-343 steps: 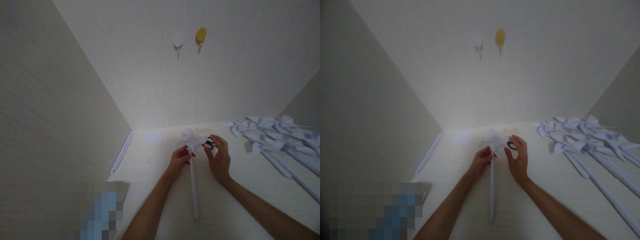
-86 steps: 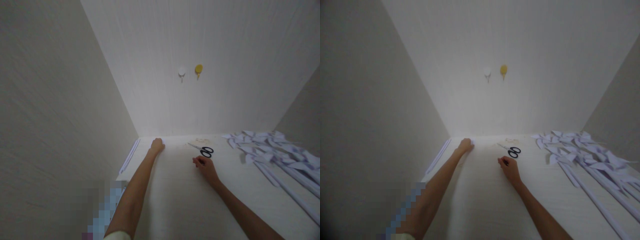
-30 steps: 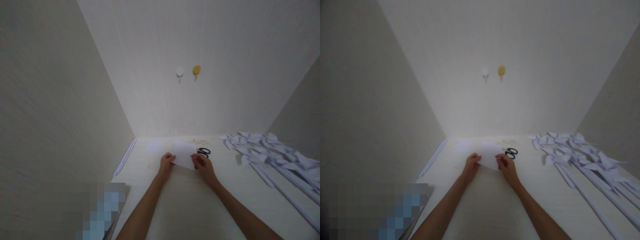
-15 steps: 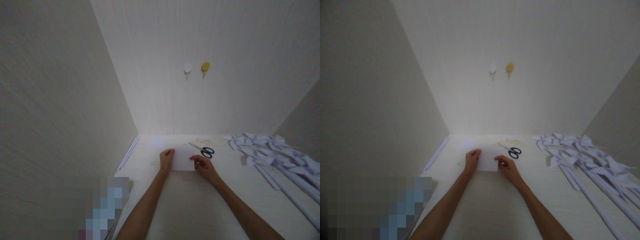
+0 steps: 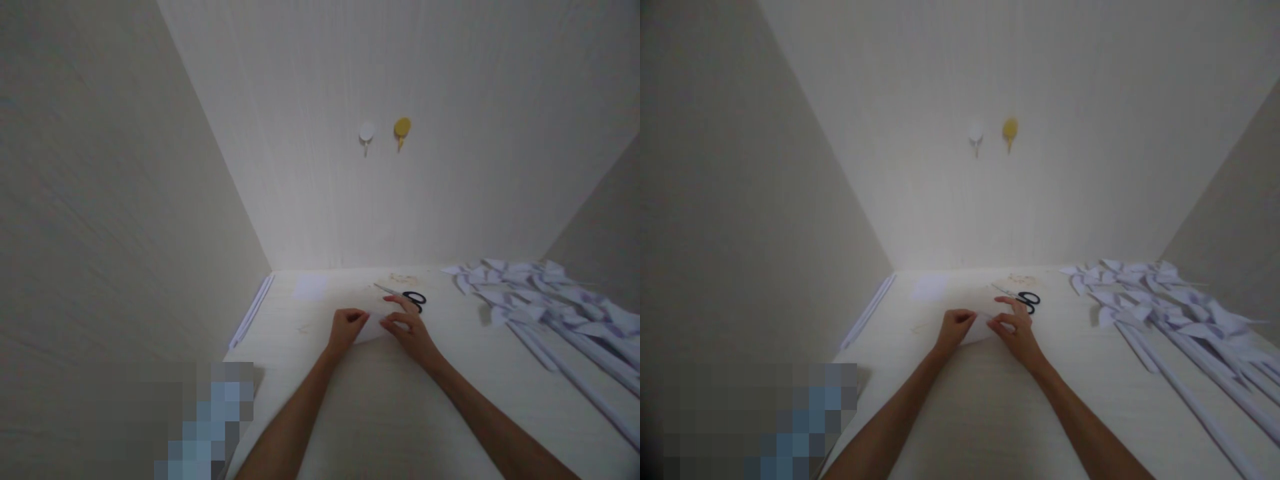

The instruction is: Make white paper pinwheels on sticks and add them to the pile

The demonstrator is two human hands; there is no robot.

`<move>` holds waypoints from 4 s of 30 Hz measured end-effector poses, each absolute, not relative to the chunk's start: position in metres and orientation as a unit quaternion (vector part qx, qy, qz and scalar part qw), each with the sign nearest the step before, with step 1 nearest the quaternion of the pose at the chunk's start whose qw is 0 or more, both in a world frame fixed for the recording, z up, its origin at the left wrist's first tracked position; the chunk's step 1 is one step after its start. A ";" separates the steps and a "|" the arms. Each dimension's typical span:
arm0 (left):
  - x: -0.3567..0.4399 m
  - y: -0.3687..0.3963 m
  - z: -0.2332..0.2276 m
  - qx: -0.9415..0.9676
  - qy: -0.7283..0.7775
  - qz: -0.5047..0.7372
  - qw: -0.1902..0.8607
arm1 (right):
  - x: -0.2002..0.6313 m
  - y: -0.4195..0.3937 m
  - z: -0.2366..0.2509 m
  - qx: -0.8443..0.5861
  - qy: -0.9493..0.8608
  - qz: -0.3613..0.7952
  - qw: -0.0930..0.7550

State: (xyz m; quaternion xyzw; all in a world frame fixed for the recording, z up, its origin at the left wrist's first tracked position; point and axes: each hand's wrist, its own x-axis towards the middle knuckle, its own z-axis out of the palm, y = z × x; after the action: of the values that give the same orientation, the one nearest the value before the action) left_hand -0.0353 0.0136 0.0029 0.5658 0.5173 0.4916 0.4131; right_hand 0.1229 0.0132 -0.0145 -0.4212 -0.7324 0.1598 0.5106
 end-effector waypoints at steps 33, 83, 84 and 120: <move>-0.032 0.010 0.004 0.531 0.493 0.456 0.517 | 0.122 0.016 -0.014 -0.458 -0.724 0.200 0.475; -0.029 0.008 0.005 0.599 0.524 0.453 0.402 | 0.124 0.014 -0.008 -0.530 -0.639 0.240 0.503; -0.029 0.008 0.005 0.603 0.526 0.451 0.394 | 0.124 0.015 -0.008 -0.528 -0.640 0.240 0.504; -0.031 0.010 0.002 0.652 0.530 0.422 0.340 | 0.121 0.013 -0.010 -0.539 -0.650 0.250 0.473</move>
State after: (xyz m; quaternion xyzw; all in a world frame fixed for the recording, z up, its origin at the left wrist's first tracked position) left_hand -0.0310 0.0102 0.0025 0.6525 0.5297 0.4218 0.3403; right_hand 0.1209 0.0134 -0.0097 -0.5395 -0.6505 0.2496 0.4728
